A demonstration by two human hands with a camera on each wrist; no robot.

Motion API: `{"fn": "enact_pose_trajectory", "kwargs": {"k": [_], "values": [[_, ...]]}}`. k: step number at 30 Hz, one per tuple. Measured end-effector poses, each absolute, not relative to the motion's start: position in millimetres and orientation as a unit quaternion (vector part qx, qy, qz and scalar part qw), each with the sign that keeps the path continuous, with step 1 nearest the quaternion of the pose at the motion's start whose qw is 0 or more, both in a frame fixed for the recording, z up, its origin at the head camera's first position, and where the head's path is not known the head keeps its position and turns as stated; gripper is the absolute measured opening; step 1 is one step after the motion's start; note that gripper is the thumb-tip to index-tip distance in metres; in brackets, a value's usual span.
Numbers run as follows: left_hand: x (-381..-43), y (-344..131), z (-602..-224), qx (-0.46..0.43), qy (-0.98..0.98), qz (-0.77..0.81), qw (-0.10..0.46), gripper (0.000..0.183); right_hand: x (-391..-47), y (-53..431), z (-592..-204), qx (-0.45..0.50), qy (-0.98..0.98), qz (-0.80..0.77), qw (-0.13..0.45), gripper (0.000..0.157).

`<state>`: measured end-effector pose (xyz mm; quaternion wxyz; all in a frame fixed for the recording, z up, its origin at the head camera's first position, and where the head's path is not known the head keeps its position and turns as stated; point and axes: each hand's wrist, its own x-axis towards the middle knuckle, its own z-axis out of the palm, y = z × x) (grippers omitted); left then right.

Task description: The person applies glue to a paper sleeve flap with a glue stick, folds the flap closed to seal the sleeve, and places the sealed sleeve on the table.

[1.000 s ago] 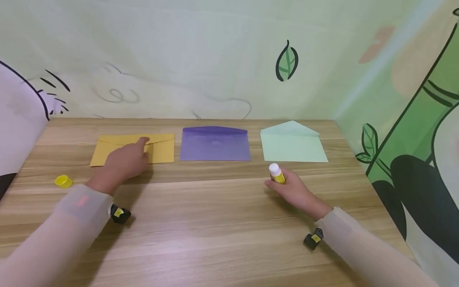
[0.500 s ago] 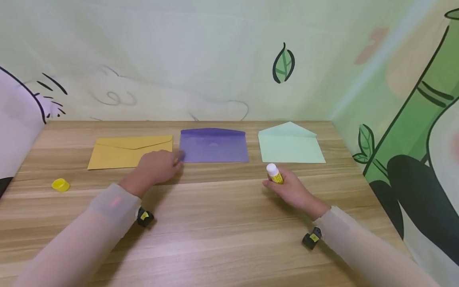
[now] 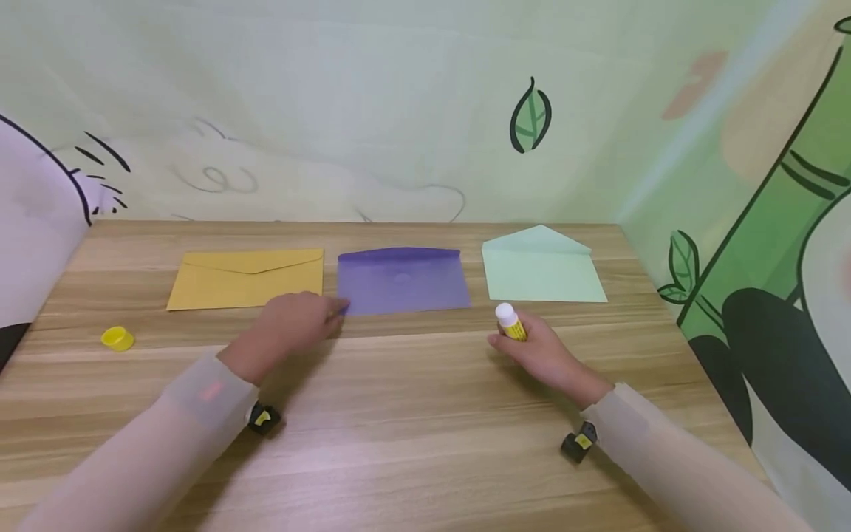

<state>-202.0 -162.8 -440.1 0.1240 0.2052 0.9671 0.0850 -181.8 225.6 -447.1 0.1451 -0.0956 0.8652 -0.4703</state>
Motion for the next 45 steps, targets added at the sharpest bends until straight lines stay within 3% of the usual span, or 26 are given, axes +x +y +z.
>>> {"fn": "enact_pose_trajectory", "kwargs": {"k": [25, 38, 45], "values": [[-156, -164, -447, 0.262, 0.959, 0.101, 0.033, 0.030, -179, 225, -449, -0.100, 0.868, -0.466, 0.141, 0.018], [-129, -165, -441, 0.304, 0.941, 0.129, 0.066, 0.026, -180, 222, -449, -0.100, 0.868, -0.465, 0.141, 0.019], [-135, -166, -447, 0.299, 0.942, 0.146, 0.041, 0.019, -180, 220, -450, -0.098, 0.864, -0.471, 0.148, 0.020]]}}
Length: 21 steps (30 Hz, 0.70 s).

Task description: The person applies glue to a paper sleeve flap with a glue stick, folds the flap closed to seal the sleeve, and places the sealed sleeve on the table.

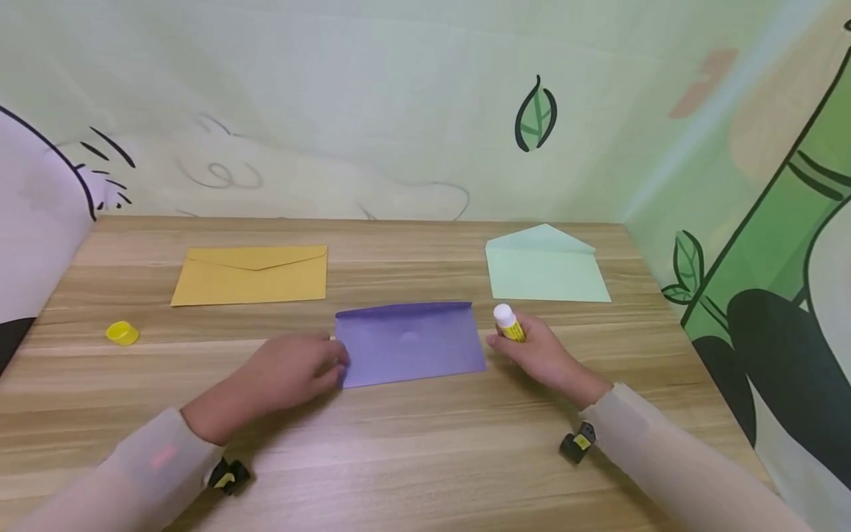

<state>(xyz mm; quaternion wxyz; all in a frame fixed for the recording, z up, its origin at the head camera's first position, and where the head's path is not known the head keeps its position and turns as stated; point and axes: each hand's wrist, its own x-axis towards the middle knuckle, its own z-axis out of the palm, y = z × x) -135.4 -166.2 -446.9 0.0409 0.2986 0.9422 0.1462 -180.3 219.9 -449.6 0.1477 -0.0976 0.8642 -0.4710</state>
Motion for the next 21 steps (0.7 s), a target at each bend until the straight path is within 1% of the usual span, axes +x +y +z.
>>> {"fn": "enact_pose_trajectory", "kwargs": {"k": [1, 3, 7, 10, 12, 15, 21], "values": [[-138, -167, -448, 0.291, 0.944, 0.150, 0.038, 0.021, -180, 220, -450, -0.098, 0.864, -0.471, 0.149, 0.020], [-142, -167, -448, 0.275, 0.948, 0.155, 0.036, 0.034, -180, 220, -450, -0.097, 0.864, -0.470, 0.150, 0.021], [-151, -169, -449, 0.237, 0.959, 0.145, 0.060, 0.079, -180, 221, -452, -0.093, 0.864, -0.470, 0.154, 0.022], [-156, -169, -450, 0.217, 0.962, 0.137, 0.090, 0.103, -180, 221, -453, -0.093, 0.862, -0.473, 0.156, 0.022], [-158, -169, -450, 0.207, 0.962, 0.142, 0.105, 0.110, -178, 219, -449, -0.090, 0.862, -0.473, 0.158, 0.021], [-162, -170, -449, 0.196, 0.962, 0.152, 0.117, 0.115, -178, 219, -449, -0.085, 0.863, -0.472, 0.158, 0.022], [-165, -173, -447, 0.181, 0.960, 0.161, 0.139, 0.120, -183, 222, -453, -0.094, 0.865, -0.470, 0.150, 0.022]]}}
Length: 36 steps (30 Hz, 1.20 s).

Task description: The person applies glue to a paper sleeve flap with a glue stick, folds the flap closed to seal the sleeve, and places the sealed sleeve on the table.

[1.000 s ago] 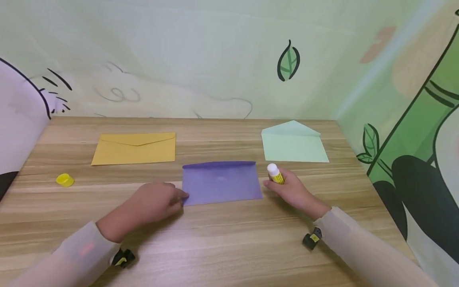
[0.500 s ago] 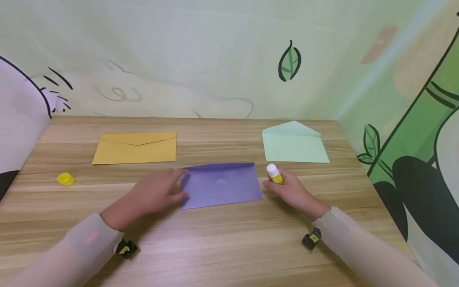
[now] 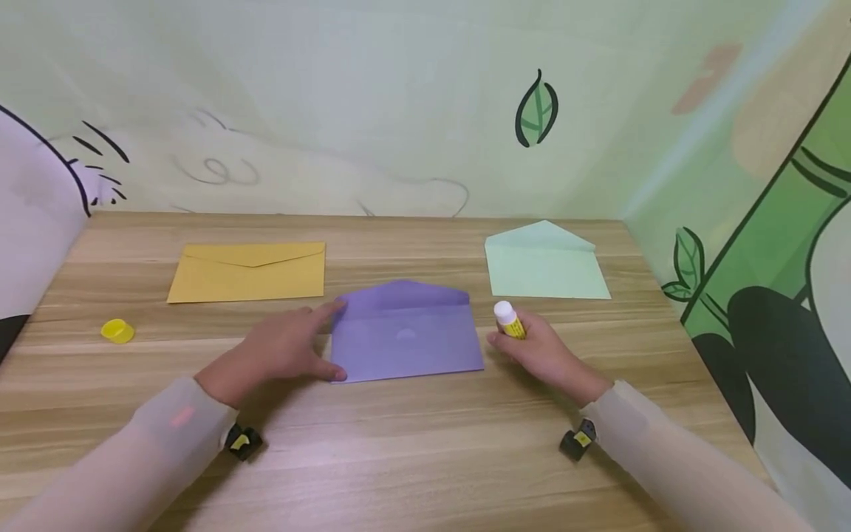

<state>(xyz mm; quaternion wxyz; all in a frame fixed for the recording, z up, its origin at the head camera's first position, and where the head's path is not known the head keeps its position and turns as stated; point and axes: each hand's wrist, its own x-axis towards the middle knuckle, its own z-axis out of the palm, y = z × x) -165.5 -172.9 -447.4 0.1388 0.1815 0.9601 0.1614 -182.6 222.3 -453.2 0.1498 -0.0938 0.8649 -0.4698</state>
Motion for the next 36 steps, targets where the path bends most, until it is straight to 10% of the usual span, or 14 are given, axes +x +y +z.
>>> {"fn": "enact_pose_trajectory", "kwargs": {"k": [8, 36], "values": [[-169, -168, -447, 0.183, 0.959, 0.150, 0.155, 0.118, -184, 218, -444, -0.102, 0.869, -0.462, 0.147, 0.045], [-176, -168, -451, 0.174, 0.954, 0.157, 0.185, 0.129, -216, 80, -395, -0.327, 0.899, -0.259, 0.131, 0.022]]}}
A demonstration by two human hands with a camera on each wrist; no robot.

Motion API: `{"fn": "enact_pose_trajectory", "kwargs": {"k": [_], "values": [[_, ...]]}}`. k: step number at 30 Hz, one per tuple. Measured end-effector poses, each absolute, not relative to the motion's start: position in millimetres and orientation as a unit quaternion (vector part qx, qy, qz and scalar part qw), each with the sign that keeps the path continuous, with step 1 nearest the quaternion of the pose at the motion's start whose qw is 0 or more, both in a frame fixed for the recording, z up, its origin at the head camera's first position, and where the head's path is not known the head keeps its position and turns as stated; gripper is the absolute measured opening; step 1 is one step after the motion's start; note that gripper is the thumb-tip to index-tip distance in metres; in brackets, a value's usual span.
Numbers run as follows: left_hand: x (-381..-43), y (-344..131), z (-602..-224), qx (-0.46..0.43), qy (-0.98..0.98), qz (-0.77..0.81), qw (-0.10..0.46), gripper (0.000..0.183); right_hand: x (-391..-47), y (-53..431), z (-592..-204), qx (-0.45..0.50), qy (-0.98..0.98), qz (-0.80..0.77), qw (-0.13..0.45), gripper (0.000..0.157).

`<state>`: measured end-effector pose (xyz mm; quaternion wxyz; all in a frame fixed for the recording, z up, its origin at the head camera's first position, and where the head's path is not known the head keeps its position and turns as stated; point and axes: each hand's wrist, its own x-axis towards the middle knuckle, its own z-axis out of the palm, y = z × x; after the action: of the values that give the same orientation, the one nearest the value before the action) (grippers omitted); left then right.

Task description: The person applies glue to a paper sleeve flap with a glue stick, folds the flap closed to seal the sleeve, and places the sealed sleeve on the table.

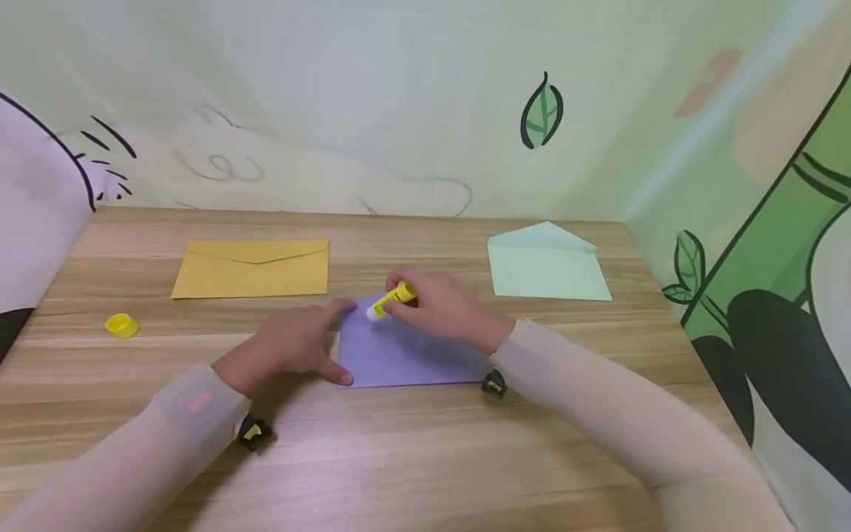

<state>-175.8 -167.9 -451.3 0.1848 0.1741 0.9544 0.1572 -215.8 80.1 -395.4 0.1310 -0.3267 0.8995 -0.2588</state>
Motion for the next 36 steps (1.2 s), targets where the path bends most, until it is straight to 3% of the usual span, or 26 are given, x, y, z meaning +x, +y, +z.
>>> {"fn": "enact_pose_trajectory", "kwargs": {"k": [8, 23, 36], "values": [[-176, -167, -451, 0.178, 0.952, 0.167, 0.183, 0.129, -221, 50, -404, -0.378, 0.905, -0.160, 0.112, 0.021], [-176, -169, -450, 0.182, 0.950, 0.170, 0.189, 0.137, -225, 26, -416, -0.407, 0.894, -0.149, 0.117, 0.026], [-176, -173, -453, 0.189, 0.951, 0.169, 0.175, 0.128, -233, 14, -415, -0.407, 0.897, -0.116, 0.127, 0.024]]}}
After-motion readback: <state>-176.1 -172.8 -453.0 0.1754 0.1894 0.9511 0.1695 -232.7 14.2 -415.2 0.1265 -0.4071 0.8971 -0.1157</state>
